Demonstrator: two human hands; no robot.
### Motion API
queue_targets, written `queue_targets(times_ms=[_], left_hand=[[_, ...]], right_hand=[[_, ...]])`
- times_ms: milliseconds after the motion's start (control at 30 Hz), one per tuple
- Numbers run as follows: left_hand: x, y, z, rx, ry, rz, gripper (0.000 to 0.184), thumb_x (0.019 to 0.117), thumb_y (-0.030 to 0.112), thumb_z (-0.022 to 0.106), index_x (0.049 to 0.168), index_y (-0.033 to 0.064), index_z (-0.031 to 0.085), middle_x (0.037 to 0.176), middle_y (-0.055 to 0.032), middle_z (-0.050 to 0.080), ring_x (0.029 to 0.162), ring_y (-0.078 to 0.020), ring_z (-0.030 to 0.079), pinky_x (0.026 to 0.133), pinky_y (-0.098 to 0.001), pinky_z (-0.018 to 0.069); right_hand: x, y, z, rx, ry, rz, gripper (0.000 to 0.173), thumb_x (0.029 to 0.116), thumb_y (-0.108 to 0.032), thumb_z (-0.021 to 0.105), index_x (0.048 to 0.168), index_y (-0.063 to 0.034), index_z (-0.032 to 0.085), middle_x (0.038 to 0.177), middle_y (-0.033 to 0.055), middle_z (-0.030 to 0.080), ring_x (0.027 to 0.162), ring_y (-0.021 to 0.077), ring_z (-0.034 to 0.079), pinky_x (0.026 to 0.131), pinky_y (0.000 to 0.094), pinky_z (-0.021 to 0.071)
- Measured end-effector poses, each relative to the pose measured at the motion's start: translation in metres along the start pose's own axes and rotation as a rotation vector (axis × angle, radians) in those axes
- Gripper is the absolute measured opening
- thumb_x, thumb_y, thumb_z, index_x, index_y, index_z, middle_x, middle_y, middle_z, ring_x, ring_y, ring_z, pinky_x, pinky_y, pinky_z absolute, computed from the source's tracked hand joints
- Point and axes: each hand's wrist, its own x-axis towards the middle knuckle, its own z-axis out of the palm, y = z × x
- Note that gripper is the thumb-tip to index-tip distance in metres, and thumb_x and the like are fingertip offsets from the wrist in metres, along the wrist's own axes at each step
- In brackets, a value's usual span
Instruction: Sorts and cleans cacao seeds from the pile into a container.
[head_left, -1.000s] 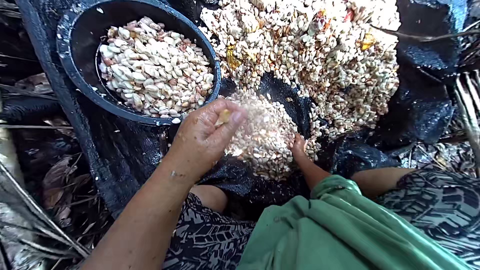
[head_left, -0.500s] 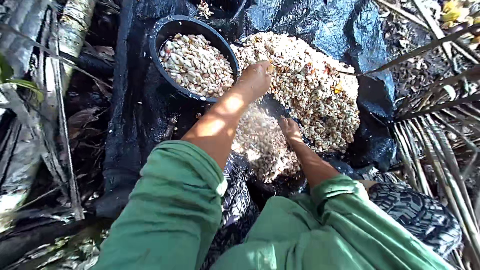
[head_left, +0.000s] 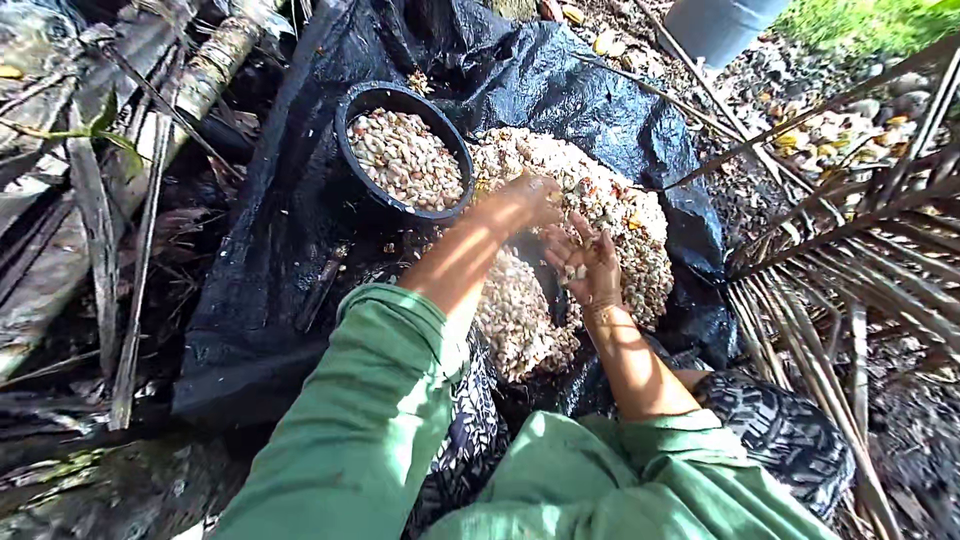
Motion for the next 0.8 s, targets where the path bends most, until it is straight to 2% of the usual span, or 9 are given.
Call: queue_targets(times_ms=[167, 233, 300, 333, 400, 467, 500, 633, 800], left_hand=[[-0.003, 0.005, 0.012, 0.166, -0.078, 0.019, 0.041, 0.0976, 0.020, 0.070, 0.133, 0.0001, 0.061, 0.124, -0.0269, 0.065, 0.117, -0.0441, 0.063, 0.102, -0.0628, 0.0465], [0.004, 0.003, 0.019, 0.194, -0.050, -0.008, 0.032, 0.1011, 0.017, 0.064, 0.129, 0.0025, 0.064, 0.122, -0.0249, 0.067, 0.117, -0.0436, 0.064, 0.101, -0.0637, 0.0469], [0.006, 0.003, 0.019, 0.198, -0.005, -0.004, 0.028, 0.1013, 0.014, 0.060, 0.127, 0.0043, 0.067, 0.120, -0.0227, 0.068, 0.114, -0.0418, 0.065, 0.099, -0.0632, 0.0487], [0.004, 0.008, 0.014, 0.181, -0.002, -0.010, 0.027, 0.1019, 0.013, 0.059, 0.126, 0.0039, 0.067, 0.119, -0.0228, 0.069, 0.114, -0.0417, 0.065, 0.098, -0.0632, 0.0486], [-0.004, 0.017, 0.002, 0.120, 0.028, -0.013, 0.025, 0.1022, 0.012, 0.059, 0.124, 0.0028, 0.067, 0.117, -0.0216, 0.069, 0.111, -0.0393, 0.067, 0.096, -0.0613, 0.0500], [-0.008, 0.019, -0.007, 0.031, 0.058, -0.038, 0.023, 0.1041, 0.013, 0.057, 0.121, 0.0023, 0.067, 0.116, -0.0192, 0.069, 0.108, -0.0337, 0.068, 0.095, -0.0569, 0.0513], [-0.008, 0.019, -0.011, -0.030, 0.068, -0.069, 0.022, 0.1049, 0.015, 0.057, 0.120, 0.0027, 0.067, 0.114, -0.0173, 0.069, 0.104, -0.0299, 0.068, 0.092, -0.0543, 0.0523], [-0.010, -0.001, -0.005, -0.296, 0.085, -0.156, 0.012, 0.1021, 0.020, 0.060, 0.109, 0.0131, 0.067, 0.077, -0.0018, 0.063, 0.051, -0.0102, 0.051, 0.046, -0.0291, 0.0452], [-0.008, -0.043, 0.013, -0.463, 0.019, -0.240, 0.013, 0.1007, 0.030, 0.060, 0.107, 0.0211, 0.068, 0.085, 0.0120, 0.066, 0.065, 0.0047, 0.058, 0.056, -0.0123, 0.0497]], right_hand=[[0.004, -0.004, 0.000, 0.040, -0.159, -0.043, 0.073, 0.1029, -0.070, 0.019, 0.156, -0.0255, 0.042, 0.137, 0.0072, 0.064, 0.118, 0.0224, 0.067, 0.101, 0.0419, 0.0555], [0.014, 0.006, -0.018, -0.073, -0.182, -0.021, 0.076, 0.1037, -0.068, 0.014, 0.156, -0.0185, 0.038, 0.137, 0.0101, 0.064, 0.119, 0.0250, 0.067, 0.101, 0.0432, 0.0558], [0.025, 0.029, -0.061, -0.539, -0.133, 0.105, 0.063, 0.1115, -0.044, 0.010, 0.154, -0.0073, 0.039, 0.137, 0.0119, 0.065, 0.119, 0.0220, 0.067, 0.099, 0.0394, 0.0550], [0.030, 0.044, -0.086, -0.892, -0.105, 0.241, 0.051, 0.1135, -0.031, 0.024, 0.152, -0.0031, 0.044, 0.139, 0.0143, 0.063, 0.124, 0.0236, 0.063, 0.104, 0.0423, 0.0505], [0.040, 0.069, -0.132, -1.481, -0.188, 0.504, 0.047, 0.1053, -0.029, 0.053, 0.146, -0.0045, 0.055, 0.146, 0.0212, 0.055, 0.138, 0.0361, 0.051, 0.115, 0.0583, 0.0384], [0.048, 0.078, -0.156, -1.601, -0.173, 0.595, 0.049, 0.1024, -0.030, 0.060, 0.146, -0.0076, 0.056, 0.152, 0.0217, 0.050, 0.144, 0.0386, 0.044, 0.119, 0.0582, 0.0332], [0.057, 0.078, -0.164, -1.596, -0.152, 0.570, 0.048, 0.1030, -0.030, 0.060, 0.145, -0.0056, 0.057, 0.151, 0.0226, 0.050, 0.144, 0.0390, 0.044, 0.119, 0.0573, 0.0333], [0.122, 0.091, -0.191, -1.705, -0.291, 0.382, 0.042, 0.1004, -0.027, 0.064, 0.137, -0.0065, 0.064, 0.151, 0.0218, 0.051, 0.143, 0.0414, 0.043, 0.115, 0.0622, 0.0358], [0.249, 0.128, -0.192, -1.747, -0.423, 0.115, 0.039, 0.1016, -0.026, 0.060, 0.137, -0.0106, 0.065, 0.156, 0.0219, 0.045, 0.146, 0.0439, 0.040, 0.112, 0.0688, 0.0360]])
